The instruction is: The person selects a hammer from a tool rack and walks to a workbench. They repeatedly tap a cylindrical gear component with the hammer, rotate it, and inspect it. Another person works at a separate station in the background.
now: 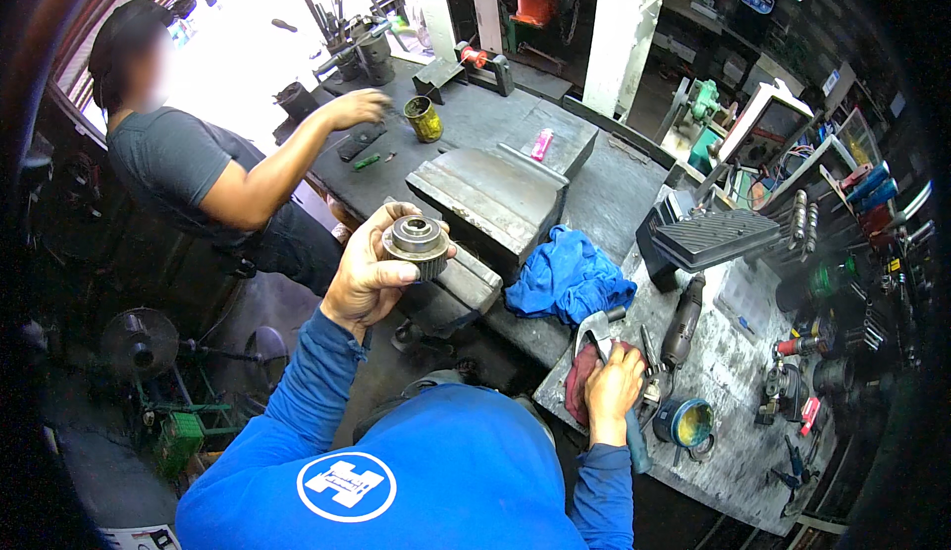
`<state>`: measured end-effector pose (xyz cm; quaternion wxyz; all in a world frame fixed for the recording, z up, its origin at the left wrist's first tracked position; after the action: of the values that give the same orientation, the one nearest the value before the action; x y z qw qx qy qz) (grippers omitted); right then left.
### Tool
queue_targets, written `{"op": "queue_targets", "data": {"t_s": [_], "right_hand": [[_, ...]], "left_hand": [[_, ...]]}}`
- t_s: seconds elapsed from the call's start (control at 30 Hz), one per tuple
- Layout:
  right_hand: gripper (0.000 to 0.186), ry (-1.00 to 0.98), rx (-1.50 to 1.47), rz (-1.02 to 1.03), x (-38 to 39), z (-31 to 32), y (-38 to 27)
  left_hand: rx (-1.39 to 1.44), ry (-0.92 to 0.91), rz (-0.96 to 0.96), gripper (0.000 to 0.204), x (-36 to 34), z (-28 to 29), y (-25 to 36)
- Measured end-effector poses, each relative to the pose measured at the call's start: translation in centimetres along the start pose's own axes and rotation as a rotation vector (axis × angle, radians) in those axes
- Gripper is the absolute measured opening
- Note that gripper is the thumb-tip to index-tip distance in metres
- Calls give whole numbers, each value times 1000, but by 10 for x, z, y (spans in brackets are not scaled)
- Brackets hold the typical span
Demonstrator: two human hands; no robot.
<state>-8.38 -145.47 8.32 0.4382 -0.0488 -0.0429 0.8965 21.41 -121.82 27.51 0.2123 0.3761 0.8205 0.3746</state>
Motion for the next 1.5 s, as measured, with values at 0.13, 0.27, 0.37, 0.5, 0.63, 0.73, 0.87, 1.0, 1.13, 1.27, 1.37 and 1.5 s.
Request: {"op": "queue_targets", "data": {"t_s": [0.13, 0.27, 0.37, 0.5, 0.63, 0.73, 0.87, 1.0, 1.13, 1.27, 1.37, 1.5], "right_hand": [[46, -2, -2, -5, -1, -1, 0], [45, -10, 9, -7, -1, 0, -1], [44, -6, 13, -6, -1, 0, -1], [44, 10, 22, 2, 0, 0, -1], [44, 23, 10, 7, 0, 0, 0], [44, 25, 12, 8, 0, -1, 1], [44, 22, 14, 10, 0, -3, 2], [44, 15, 10, 3, 1, -4, 2], [45, 16, -13, 2, 1, -2, 2], [46, 7, -16, 1, 1, 0, 2], [45, 15, -11, 5, 1, 1, 2], [45, 43, -19, 8, 2, 0, 3]], "left_hand": [[51, -28, 4, 78, -2, -1, 0], [72, -44, 8, 77, -2, -1, 0], [67, -50, 10, 75, -2, 0, 1], [79, -77, 21, 70, -2, 2, 2], [141, -69, 37, 67, -3, 5, -1], [120, -65, 5, 68, -6, 8, -4], [175, -89, -3, 69, -8, 11, -5], [197, -77, 15, 72, -7, 6, -3], [12, -40, -57, 78, -10, -4, 2], [-157, 31, -168, 83, -21, -11, 4], [-462, 59, -249, 94, -29, -12, 2], [-726, 16, -295, 109, -37, -10, -9]]}}
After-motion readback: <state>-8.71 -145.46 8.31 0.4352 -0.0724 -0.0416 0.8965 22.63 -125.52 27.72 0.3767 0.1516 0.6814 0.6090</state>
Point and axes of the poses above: each hand's wrist, its own x-axis away from the middle knuckle, its own z-axis out of the back of the hand, y = z × x, the point moved 2 cm from there along -x, towards the middle knuckle, and after that the axes turned 7 degrees about x, right-handed, at the moved point
